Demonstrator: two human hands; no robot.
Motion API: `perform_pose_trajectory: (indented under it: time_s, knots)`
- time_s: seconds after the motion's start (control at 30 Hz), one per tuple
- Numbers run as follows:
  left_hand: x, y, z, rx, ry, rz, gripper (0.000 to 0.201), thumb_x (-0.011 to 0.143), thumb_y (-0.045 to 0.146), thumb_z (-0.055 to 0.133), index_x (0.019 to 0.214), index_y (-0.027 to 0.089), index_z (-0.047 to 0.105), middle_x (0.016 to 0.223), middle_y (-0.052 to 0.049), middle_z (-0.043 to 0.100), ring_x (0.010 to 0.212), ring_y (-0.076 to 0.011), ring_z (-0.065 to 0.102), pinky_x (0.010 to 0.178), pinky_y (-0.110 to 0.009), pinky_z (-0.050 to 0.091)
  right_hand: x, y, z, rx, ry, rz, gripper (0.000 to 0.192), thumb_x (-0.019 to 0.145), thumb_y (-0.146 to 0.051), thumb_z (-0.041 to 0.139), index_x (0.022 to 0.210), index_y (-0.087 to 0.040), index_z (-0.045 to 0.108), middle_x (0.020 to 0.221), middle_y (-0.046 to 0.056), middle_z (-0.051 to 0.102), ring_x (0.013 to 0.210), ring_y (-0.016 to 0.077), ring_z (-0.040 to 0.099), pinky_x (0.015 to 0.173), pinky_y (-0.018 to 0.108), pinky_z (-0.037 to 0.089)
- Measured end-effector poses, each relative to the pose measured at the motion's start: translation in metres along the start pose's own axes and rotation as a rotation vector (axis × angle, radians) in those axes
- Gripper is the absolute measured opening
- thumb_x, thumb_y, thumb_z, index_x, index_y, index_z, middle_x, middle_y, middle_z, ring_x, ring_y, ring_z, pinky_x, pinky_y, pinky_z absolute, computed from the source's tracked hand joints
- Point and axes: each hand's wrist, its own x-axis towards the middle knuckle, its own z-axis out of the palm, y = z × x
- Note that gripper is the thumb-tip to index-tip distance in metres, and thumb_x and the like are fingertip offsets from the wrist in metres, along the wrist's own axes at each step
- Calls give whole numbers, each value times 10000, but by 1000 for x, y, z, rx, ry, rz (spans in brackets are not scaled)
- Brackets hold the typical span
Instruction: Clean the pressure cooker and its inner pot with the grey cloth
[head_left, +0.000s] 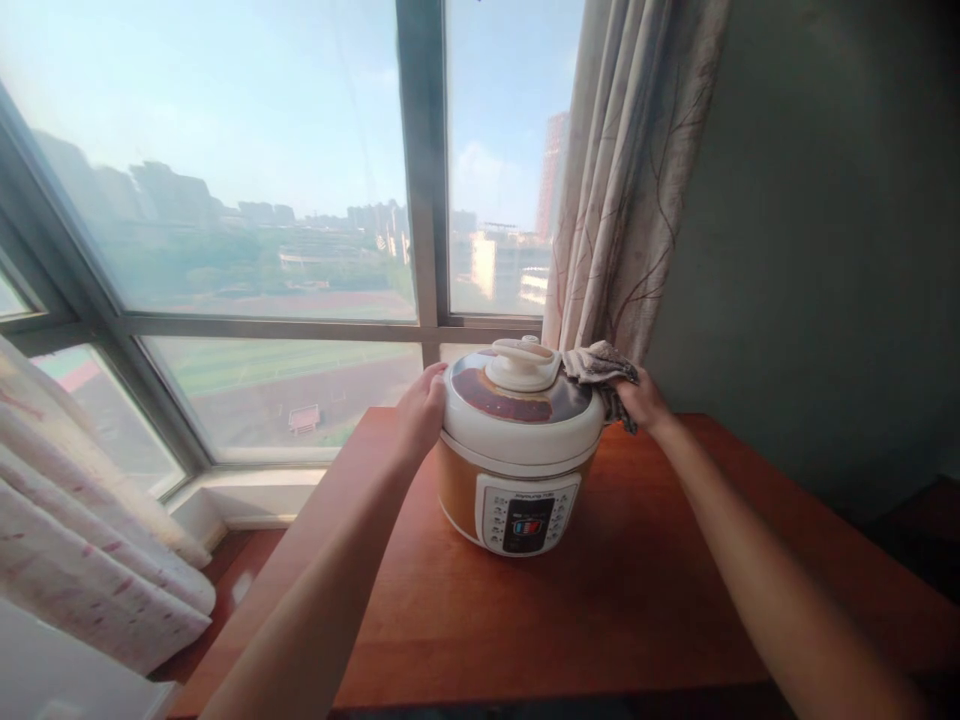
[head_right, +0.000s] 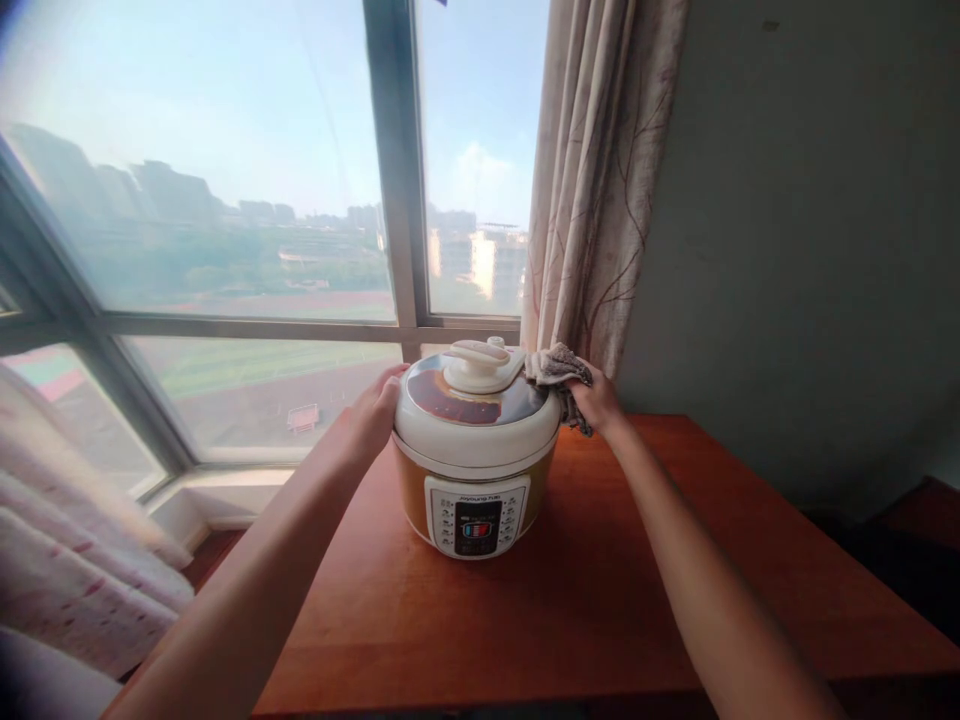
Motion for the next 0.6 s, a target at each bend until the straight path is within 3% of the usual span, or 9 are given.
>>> perform_pose_trajectory:
  time_s: [0.2,0.3,0.37,0.5,0.6]
  knots:
    - [0,-2,1,-8,3,6,538,930,397,286,1290,203,636,1284,-79,685,1238,-283,592,1072,-415,428,-60,-4,5,50,233,-38,439,805,-352,570,1194,-192,694,1163,92,738,1139,312,648,1024,485,473]
    - [1,-5,2,-13,7,13,539,933,400,285,1293,204,635,1284,-80,684,1238,-281,592,1074,-414,428,-105,-11,19,99,315,-50,475,831,-316,552,1285,-208,640,1199,95,720,1196,324,626,1048,516,465]
    - [1,-6,2,-12,10,15,538,935,404,284,1291,209,637,1282,-76,685,1238,-279,591,1075,-410,428,-139,-18,32,102,349,-126,501,866,-289,523,1360,-227,582,1329,105,651,1306,331,551,1102,552,420]
    - [2,-6,1,-8,-1,5,546,934,408,276,1292,213,640,1297,-64,681,1244,-273,586,1080,-402,426,-193,-36,58,-8,192,-313,610,900,-222,481,1503,-281,409,1585,104,387,1474,347,337,1180,627,295]
    - [2,-7,1,-7,-13,21,552,936,416,272,1279,204,649,1290,-72,684,1236,-277,588,1067,-409,439,-200,-43,69,-161,80,-431,708,889,-240,488,1564,-289,282,1677,83,156,1529,383,164,1194,686,180]
